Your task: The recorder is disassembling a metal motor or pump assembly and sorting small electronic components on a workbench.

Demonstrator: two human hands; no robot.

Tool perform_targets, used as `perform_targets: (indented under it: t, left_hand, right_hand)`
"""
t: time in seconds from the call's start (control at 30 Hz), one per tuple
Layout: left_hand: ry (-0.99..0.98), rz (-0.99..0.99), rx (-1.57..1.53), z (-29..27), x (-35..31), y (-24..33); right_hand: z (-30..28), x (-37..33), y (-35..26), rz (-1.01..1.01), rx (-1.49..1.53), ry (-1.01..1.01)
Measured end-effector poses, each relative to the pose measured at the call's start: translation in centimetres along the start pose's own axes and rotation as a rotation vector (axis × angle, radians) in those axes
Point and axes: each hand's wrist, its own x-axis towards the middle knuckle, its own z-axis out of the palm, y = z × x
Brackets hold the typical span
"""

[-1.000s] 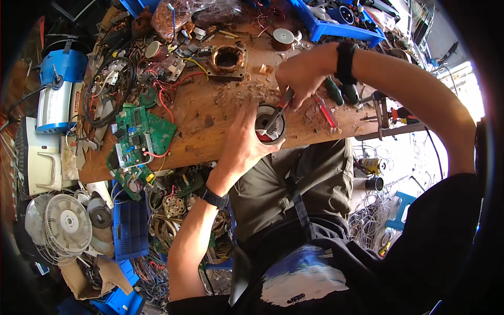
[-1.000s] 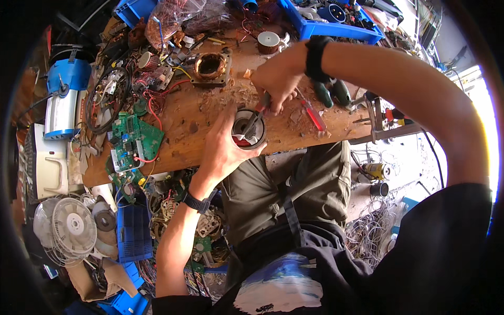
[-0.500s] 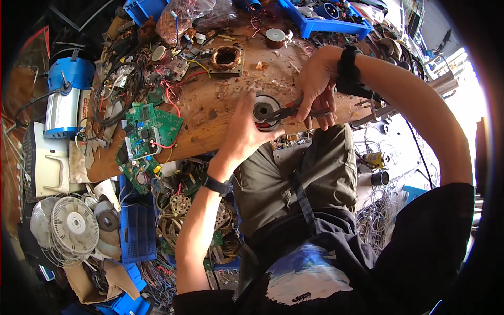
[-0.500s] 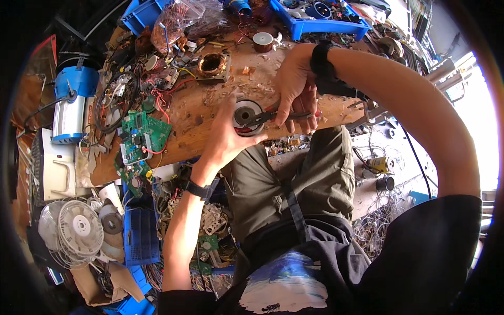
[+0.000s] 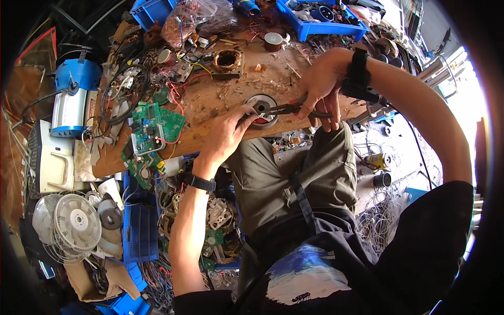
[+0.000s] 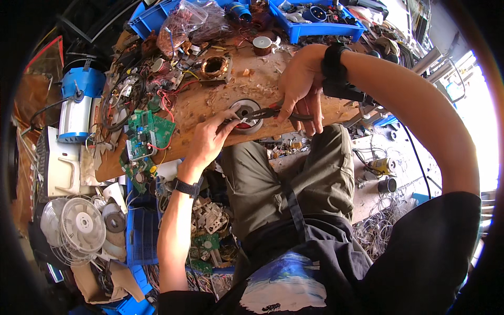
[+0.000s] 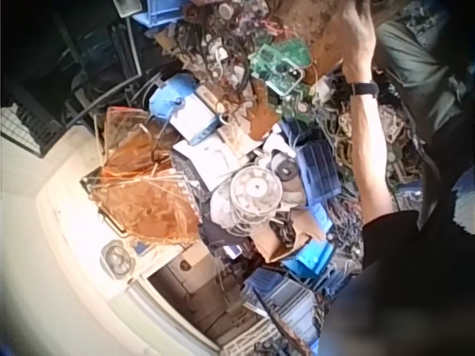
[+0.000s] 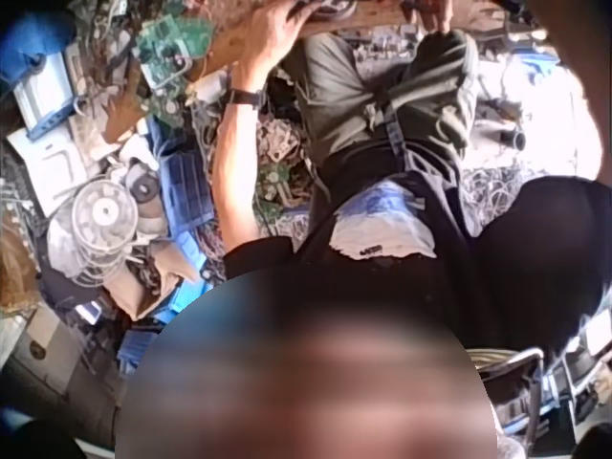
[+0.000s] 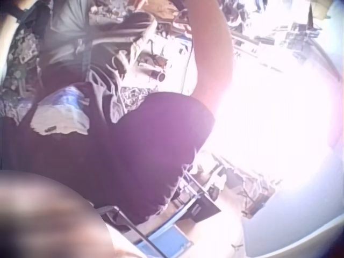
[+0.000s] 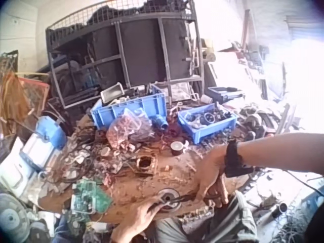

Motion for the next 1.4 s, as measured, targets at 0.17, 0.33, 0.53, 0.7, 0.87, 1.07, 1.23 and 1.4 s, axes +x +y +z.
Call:
perform_targets:
  t: [0.17, 0.33, 0.53, 0.7, 0.87, 1.07, 1.23, 1.4]
  left_hand:
    - [0.038, -0.052, 0.008, 0.4, 0.1, 0.2]
    - [0.041, -0.038, 0.01, 0.3, 0.0, 0.0]
    - [0.009, -0.023, -0.018, 0.4, -0.3, -0.8]
    - [-0.043, -0.004, -0.091, -0.1, 0.0, -0.8]
    - [-0.208, 0.082, 0.116, -0.3, 2.3, 1.4]
    - [-0.272, 0.07, 0.146, -1.6, 3.2, 0.6]
    - [-0.328, 0.168, 0.331, -1.2, 4.0, -1.1]
    - [-0.284, 0.151, 0.282, -0.8, 3.5, -1.1]
  right_hand:
    - [-0.3, 0.7, -0.7, 0.019, 0.005, -0.006]
    - [-1.2, 1.5, -1.8, 0.068, -0.056, -0.075]
    - [-2.9, 0.6, -4.6, 0.107, -0.28, -0.053]
    - [-1.2, 1.1, -5.6, 0.275, -0.153, -0.01]
    - [4.0, 3.2, 0.5, -0.352, -1.225, 0.389]
    - [12.6, 6.1, 3.4, -0.254, -0.685, 1.432]
    - [13.9, 8.1, 4.3, -0.338, -0.475, 1.548]
    - [14.0, 9.1, 5.0, -0.477, -0.301, 1.592]
